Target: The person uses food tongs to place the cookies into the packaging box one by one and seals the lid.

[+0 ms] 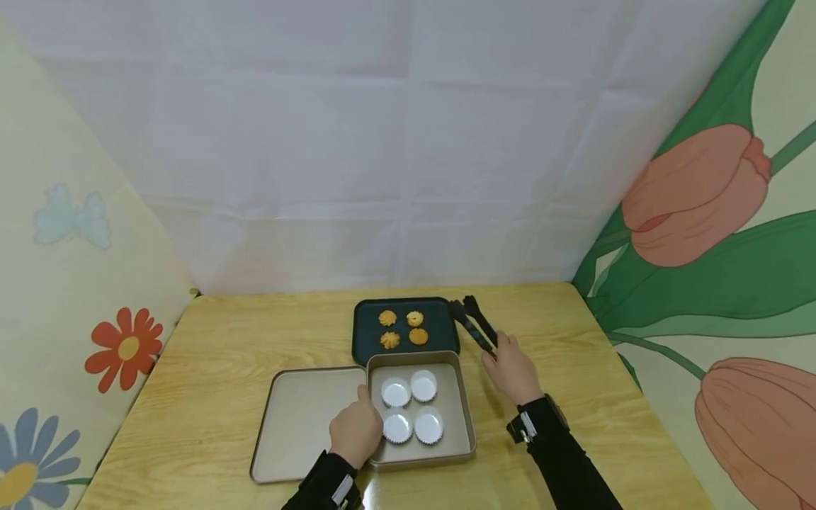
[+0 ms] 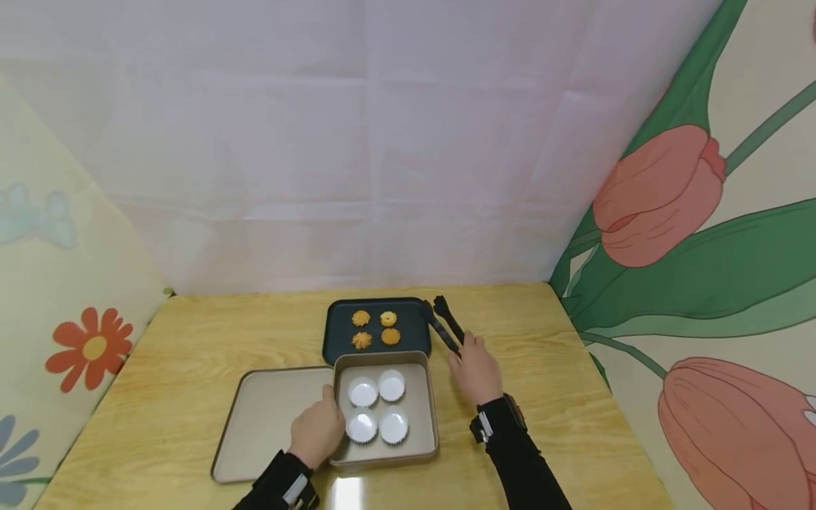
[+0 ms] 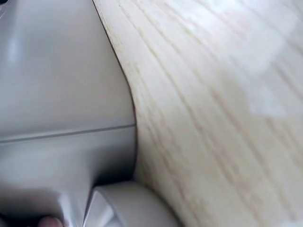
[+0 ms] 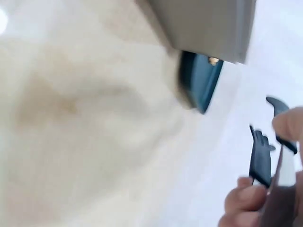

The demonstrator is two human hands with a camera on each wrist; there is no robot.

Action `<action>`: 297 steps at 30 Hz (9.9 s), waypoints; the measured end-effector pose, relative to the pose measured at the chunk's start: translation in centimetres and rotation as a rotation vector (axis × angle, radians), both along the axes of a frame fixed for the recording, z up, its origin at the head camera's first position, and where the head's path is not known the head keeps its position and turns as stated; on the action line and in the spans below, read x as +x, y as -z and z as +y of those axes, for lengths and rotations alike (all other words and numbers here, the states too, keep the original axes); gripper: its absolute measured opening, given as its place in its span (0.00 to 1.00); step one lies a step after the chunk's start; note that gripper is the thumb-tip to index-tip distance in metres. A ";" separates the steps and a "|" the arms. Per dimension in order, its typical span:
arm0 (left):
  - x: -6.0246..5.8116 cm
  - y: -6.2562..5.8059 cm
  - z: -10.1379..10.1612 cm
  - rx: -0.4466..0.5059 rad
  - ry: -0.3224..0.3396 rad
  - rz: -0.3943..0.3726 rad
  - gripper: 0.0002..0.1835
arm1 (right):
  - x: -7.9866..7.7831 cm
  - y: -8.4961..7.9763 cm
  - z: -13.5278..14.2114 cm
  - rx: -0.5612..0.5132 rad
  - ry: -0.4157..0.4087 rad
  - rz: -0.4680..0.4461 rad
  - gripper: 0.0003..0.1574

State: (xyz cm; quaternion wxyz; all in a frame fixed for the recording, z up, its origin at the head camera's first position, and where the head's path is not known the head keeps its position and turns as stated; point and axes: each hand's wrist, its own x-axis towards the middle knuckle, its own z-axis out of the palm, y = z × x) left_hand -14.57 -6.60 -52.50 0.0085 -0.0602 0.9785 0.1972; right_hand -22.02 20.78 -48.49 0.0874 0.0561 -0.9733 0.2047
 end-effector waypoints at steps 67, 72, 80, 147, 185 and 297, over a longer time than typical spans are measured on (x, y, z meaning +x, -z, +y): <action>-0.1 0.0 -0.2 -0.012 0.017 0.027 0.21 | 0.6 -4.5 -2.0 0.361 -0.366 0.175 0.25; -0.2 -0.1 -0.4 -0.007 0.016 0.023 0.19 | 2.9 -3.6 -3.3 0.486 -0.440 0.244 0.27; -0.1 -0.4 -0.2 0.008 0.021 0.015 0.19 | 3.8 -2.0 -5.1 0.558 -0.496 0.188 0.22; 0.1 -0.2 0.3 0.000 -0.015 0.013 0.18 | -9.4 -2.9 -6.4 0.590 -0.336 -0.042 0.23; 0.1 0.0 0.0 -0.002 0.004 0.021 0.20 | -8.7 -3.8 -6.6 0.610 -0.295 -0.084 0.20; -0.1 0.0 -0.1 0.027 0.004 0.044 0.16 | -6.4 -3.8 -10.2 0.596 -0.425 0.011 0.24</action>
